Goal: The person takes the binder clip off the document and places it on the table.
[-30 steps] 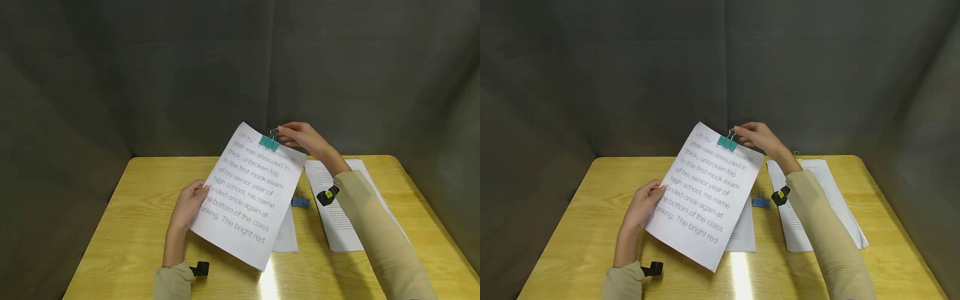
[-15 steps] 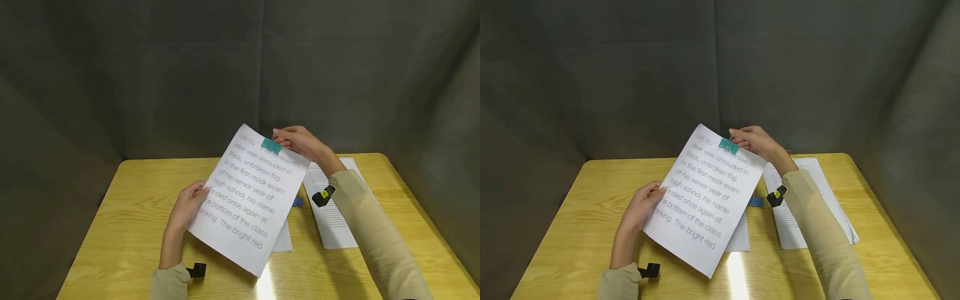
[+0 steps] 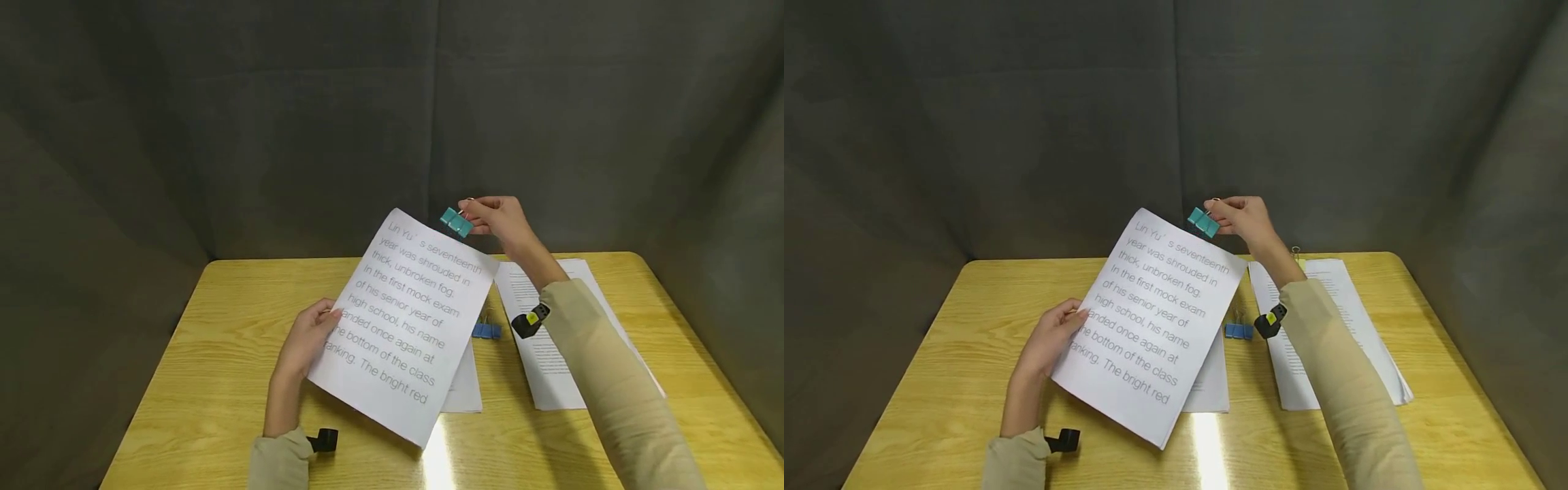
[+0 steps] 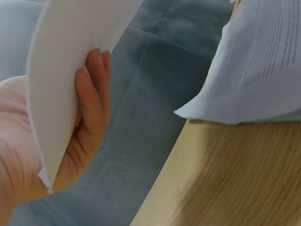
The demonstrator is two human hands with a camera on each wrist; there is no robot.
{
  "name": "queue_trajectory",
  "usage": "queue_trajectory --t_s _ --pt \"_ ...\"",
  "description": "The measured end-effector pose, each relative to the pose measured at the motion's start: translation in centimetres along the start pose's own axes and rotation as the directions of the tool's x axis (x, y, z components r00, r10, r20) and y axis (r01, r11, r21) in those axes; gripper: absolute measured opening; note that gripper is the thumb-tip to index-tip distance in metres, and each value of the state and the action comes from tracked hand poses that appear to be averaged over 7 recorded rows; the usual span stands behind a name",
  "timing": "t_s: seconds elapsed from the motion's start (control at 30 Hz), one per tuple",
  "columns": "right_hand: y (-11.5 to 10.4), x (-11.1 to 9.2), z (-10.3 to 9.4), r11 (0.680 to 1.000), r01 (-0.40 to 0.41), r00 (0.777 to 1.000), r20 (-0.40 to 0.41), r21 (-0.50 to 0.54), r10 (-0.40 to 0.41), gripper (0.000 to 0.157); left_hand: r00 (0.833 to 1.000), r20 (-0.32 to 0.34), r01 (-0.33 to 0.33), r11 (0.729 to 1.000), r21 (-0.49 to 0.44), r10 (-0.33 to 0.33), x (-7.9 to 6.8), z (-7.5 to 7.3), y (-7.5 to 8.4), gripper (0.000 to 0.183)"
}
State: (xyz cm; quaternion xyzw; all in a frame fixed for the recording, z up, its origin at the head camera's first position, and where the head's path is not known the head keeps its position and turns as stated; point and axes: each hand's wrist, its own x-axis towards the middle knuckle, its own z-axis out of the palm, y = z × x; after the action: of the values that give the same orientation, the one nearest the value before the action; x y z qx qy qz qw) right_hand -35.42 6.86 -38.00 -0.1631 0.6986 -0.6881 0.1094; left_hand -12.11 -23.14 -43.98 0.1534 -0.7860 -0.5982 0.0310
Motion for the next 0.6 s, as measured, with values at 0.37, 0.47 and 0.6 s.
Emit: queue_trajectory --t_s 0.37,0.47,0.6 --pt "-0.5 0.4 1.0 0.997 -0.062 0.994 0.091 -0.052 0.066 0.058 0.987 -0.156 0.044 0.998 0.032 -0.039 -0.7 -3.9 -0.6 0.028" --pt "-0.2 0.6 1.8 0.992 -0.101 0.983 0.15 -0.07 0.11 0.063 0.979 -0.196 0.064 0.996 0.056 -0.052 -1.0 -5.5 -0.6 0.031" --pt "0.5 0.7 3.0 0.99 -0.113 0.966 0.223 -0.083 0.129 0.062 0.97 -0.237 0.084 0.992 0.093 -0.06 -1.4 -7.8 -0.9 0.035"
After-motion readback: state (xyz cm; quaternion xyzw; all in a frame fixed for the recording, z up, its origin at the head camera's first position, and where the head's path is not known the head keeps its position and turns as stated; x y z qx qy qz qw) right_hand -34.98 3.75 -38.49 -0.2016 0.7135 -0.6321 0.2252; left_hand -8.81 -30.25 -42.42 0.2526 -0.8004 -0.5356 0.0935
